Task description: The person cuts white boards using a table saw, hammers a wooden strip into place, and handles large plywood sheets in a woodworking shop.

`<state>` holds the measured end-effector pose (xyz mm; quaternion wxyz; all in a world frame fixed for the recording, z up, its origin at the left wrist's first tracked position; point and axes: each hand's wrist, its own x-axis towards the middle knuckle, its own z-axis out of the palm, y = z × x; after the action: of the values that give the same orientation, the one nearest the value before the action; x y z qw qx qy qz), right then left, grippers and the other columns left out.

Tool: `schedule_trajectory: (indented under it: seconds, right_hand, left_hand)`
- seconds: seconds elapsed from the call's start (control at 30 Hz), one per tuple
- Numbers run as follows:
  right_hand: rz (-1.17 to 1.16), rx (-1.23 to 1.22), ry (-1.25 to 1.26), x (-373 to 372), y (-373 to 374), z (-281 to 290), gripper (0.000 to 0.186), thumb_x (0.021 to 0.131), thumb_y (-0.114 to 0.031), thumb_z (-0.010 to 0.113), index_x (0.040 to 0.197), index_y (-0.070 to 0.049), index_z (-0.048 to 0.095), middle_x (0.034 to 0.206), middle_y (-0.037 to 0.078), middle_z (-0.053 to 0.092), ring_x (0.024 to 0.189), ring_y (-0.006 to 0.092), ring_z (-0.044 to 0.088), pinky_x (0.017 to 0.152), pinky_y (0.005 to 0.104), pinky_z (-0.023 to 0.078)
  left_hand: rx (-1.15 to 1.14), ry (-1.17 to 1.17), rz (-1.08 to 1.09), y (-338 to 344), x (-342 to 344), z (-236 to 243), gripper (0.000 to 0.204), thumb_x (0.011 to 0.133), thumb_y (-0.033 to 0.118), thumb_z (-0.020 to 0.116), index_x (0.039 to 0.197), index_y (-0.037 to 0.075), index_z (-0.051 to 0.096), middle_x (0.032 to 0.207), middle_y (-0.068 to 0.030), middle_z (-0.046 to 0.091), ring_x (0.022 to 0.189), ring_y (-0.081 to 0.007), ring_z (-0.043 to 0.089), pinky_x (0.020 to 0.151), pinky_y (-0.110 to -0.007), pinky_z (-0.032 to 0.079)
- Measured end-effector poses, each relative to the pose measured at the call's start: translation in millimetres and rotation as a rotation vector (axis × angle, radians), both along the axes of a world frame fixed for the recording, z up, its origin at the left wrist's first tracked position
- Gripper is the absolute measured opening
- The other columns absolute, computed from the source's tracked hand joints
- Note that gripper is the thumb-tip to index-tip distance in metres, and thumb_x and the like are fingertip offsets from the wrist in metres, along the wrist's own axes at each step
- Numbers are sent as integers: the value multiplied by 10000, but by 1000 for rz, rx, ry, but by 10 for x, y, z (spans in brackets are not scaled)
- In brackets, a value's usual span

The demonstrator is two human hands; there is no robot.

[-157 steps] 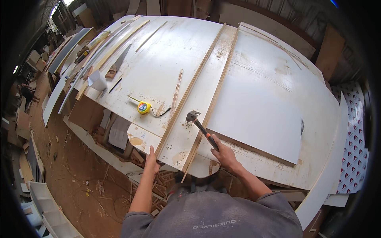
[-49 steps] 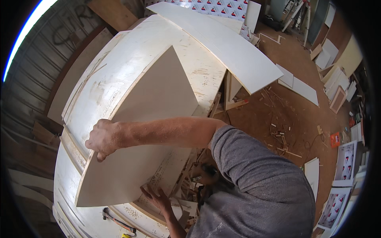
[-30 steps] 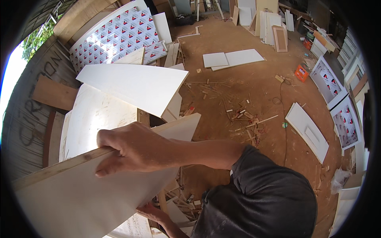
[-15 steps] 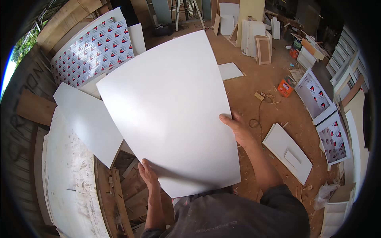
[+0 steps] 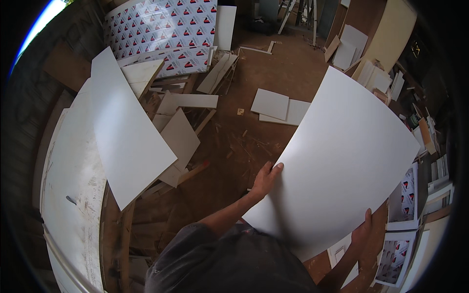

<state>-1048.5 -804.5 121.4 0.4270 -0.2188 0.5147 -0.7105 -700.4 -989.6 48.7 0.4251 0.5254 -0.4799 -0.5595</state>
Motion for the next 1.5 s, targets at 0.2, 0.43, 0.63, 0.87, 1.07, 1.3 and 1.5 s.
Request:
schedule_trajectory:
  seconds: [0.2,0.43,0.63,0.87,1.07,1.3,1.5]
  right_hand:
    - [8,1,-117,-437,-976,-221,566,981,-321,510,1403,15,339,1364,142,451,1263,273,436,1058,406,355]
    - [-5,200,-219,-1106,-2332,-975,577,938,-416,561,1354,-41,425,1311,103,507,1206,263,485,1016,410,395]
    - [223,217,-232,-1878,-3820,-1232,579,923,-409,591,1332,-22,456,1281,110,546,1167,270,529,998,423,430]
    - [695,295,-181,-2062,-5407,-1317,585,938,-400,574,1362,-22,431,1311,104,532,1201,270,508,1010,419,420]
    - [775,221,-256,-1732,-6164,-1236,598,902,-370,635,1338,-11,441,1274,119,542,1160,273,539,975,415,453]
    - [779,319,-103,-940,-6585,-1188,636,865,-362,677,1329,22,472,1288,117,546,1183,224,511,1013,367,399]
    - [533,478,30,-776,-6418,-1266,783,845,-424,684,1402,47,398,1463,157,410,1390,271,328,1132,370,264]
  left_hand:
    - [127,-130,-50,-1282,-516,-33,776,896,570,539,1292,-95,475,1195,-236,593,1135,-306,561,971,-359,419]
    - [165,-210,-85,-2727,-1161,-19,608,926,529,507,1030,-66,569,893,-194,621,873,-282,604,825,-403,465]
    - [105,-335,-35,-3754,-1641,-225,565,926,473,481,1054,-71,559,975,-237,631,925,-349,614,833,-429,462]
    - [184,-332,310,-4056,-1435,-545,541,920,457,485,1099,-48,563,1021,-236,622,972,-337,600,829,-429,458]
    - [209,-308,475,-4168,-1193,-502,510,934,426,486,1109,-47,564,1006,-237,628,942,-321,615,806,-425,464]
    - [203,-402,341,-4124,-518,-1239,592,922,360,534,1347,-44,453,1255,-242,570,1151,-326,568,951,-382,439]
    - [30,-943,-260,-3433,437,-2000,487,930,335,513,1287,3,509,1293,-264,525,1196,-402,506,1012,-422,405]
